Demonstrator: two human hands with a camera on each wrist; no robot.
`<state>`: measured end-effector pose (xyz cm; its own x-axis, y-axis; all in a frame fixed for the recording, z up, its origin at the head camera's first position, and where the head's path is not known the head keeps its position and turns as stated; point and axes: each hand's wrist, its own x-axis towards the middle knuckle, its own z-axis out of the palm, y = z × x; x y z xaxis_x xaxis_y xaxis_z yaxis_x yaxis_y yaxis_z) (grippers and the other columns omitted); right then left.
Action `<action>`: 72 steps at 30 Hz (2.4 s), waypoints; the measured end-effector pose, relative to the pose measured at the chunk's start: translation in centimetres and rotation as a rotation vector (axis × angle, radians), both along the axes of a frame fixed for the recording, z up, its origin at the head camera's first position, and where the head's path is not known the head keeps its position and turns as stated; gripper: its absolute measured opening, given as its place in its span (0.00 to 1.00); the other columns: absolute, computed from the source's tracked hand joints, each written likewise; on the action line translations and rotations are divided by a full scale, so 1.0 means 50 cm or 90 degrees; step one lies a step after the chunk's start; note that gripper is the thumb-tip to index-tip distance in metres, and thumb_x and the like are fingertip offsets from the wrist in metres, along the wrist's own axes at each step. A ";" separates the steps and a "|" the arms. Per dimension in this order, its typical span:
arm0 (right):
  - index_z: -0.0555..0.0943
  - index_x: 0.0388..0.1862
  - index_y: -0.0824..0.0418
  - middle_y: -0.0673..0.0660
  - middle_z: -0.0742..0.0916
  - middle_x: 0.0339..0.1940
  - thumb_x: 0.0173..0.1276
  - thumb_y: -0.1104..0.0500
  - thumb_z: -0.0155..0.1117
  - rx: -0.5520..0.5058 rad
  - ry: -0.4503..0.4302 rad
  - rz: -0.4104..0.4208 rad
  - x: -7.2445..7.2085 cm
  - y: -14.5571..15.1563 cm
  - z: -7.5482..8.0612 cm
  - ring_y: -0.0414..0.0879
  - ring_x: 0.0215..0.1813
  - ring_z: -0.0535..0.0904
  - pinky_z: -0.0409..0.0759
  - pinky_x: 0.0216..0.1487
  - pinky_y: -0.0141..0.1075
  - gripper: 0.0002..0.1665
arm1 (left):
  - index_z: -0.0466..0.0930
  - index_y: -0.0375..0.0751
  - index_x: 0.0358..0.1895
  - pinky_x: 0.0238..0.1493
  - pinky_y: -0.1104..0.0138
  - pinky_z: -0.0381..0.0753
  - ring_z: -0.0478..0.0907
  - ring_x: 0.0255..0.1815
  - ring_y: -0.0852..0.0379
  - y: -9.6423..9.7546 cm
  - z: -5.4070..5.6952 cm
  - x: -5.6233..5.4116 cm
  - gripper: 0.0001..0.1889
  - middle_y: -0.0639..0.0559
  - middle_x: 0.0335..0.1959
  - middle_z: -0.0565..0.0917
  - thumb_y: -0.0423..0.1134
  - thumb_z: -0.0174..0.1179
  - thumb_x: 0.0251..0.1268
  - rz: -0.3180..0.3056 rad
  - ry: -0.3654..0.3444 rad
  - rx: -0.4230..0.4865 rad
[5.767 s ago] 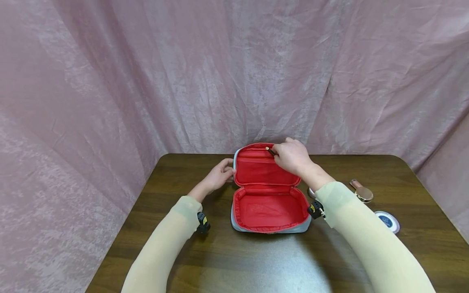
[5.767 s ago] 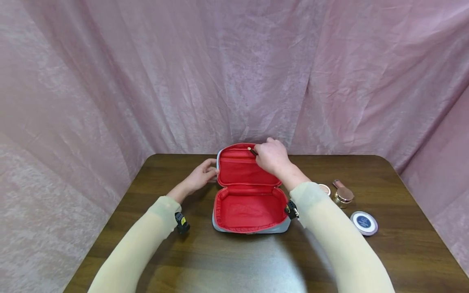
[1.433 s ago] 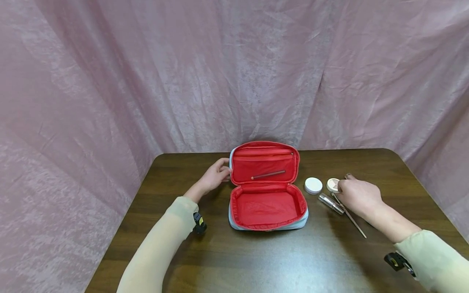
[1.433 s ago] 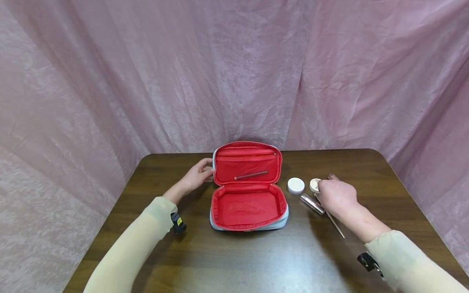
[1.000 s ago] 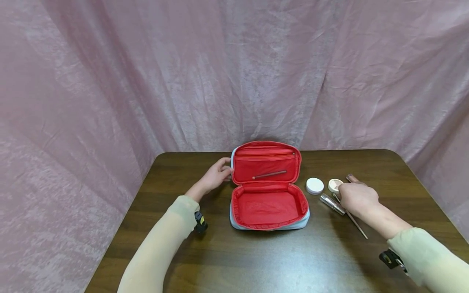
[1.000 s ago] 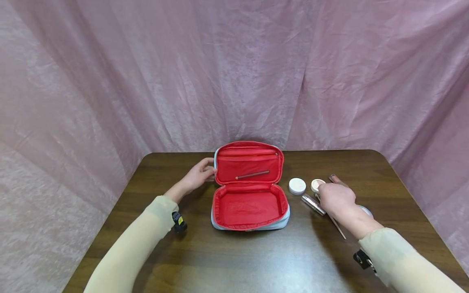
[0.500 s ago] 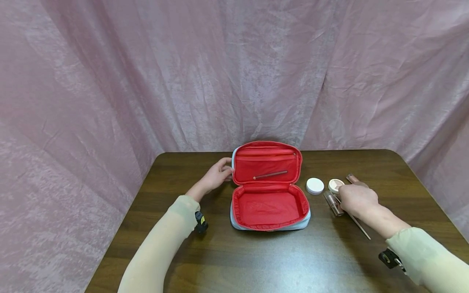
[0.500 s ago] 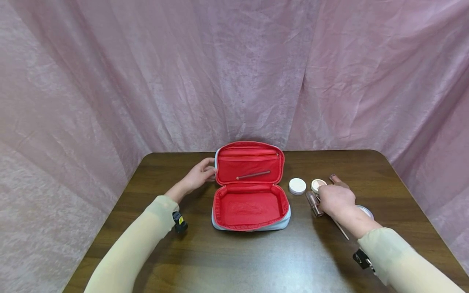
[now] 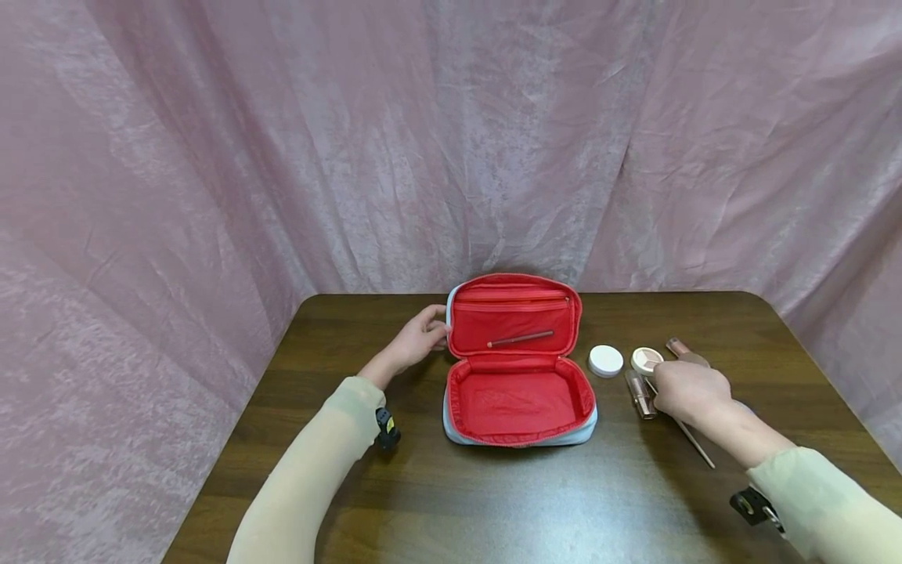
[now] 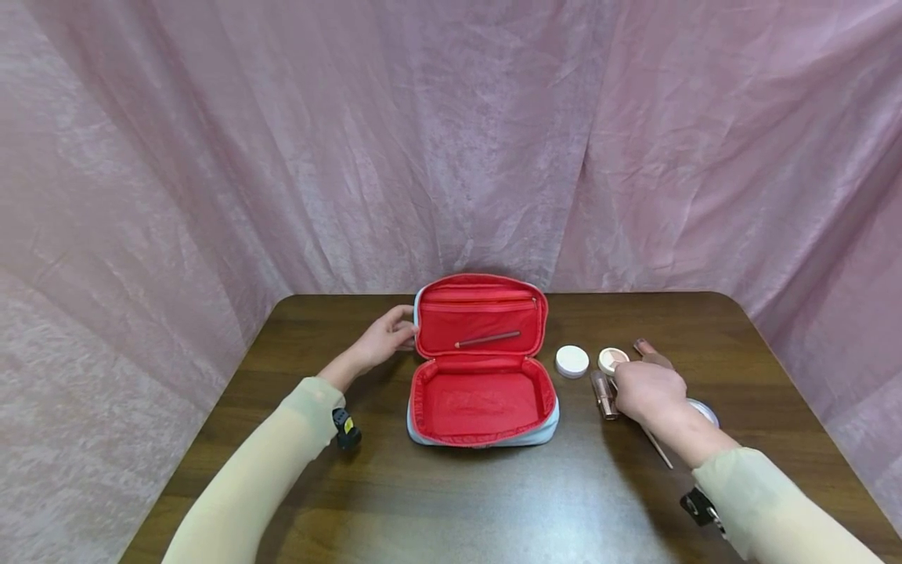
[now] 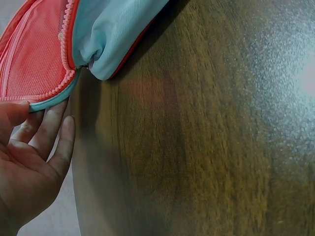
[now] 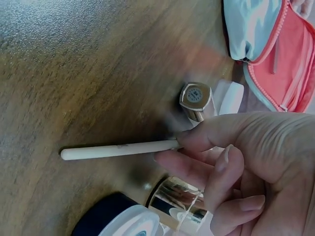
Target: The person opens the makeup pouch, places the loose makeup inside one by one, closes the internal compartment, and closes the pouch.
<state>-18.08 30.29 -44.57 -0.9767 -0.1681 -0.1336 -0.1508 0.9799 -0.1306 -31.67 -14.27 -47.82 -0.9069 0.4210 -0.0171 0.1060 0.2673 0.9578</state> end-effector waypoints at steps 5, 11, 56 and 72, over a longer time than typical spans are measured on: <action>0.70 0.15 0.52 0.49 0.75 0.17 0.52 0.63 0.63 -0.025 -0.009 -0.006 0.008 0.004 0.016 0.46 0.25 0.68 0.62 0.20 0.41 0.13 | 0.65 0.37 0.71 0.60 0.46 0.79 0.84 0.48 0.47 -0.001 0.001 0.001 0.20 0.37 0.50 0.85 0.32 0.51 0.81 0.001 -0.001 -0.011; 0.74 0.25 0.52 0.47 0.77 0.19 0.55 0.60 0.61 -0.085 0.011 -0.032 0.016 0.015 0.045 0.45 0.22 0.72 0.64 0.20 0.43 0.05 | 0.65 0.37 0.71 0.60 0.46 0.79 0.84 0.49 0.46 -0.003 0.000 0.000 0.20 0.35 0.50 0.85 0.33 0.51 0.81 -0.001 0.002 -0.007; 0.78 0.48 0.65 0.60 0.87 0.39 0.74 0.59 0.62 -0.390 0.364 0.000 -0.161 -0.137 0.146 0.55 0.44 0.78 0.71 0.46 0.48 0.10 | 0.66 0.39 0.71 0.59 0.48 0.80 0.84 0.47 0.50 -0.001 0.001 -0.001 0.20 0.39 0.49 0.86 0.34 0.52 0.81 0.002 0.002 -0.016; 0.79 0.49 0.65 0.62 0.88 0.41 0.74 0.58 0.62 -0.430 0.381 -0.004 -0.244 -0.215 0.161 0.58 0.48 0.75 0.69 0.54 0.52 0.12 | 0.66 0.40 0.70 0.57 0.53 0.82 0.85 0.48 0.49 0.007 0.006 0.001 0.20 0.40 0.49 0.86 0.34 0.52 0.81 0.009 0.008 -0.025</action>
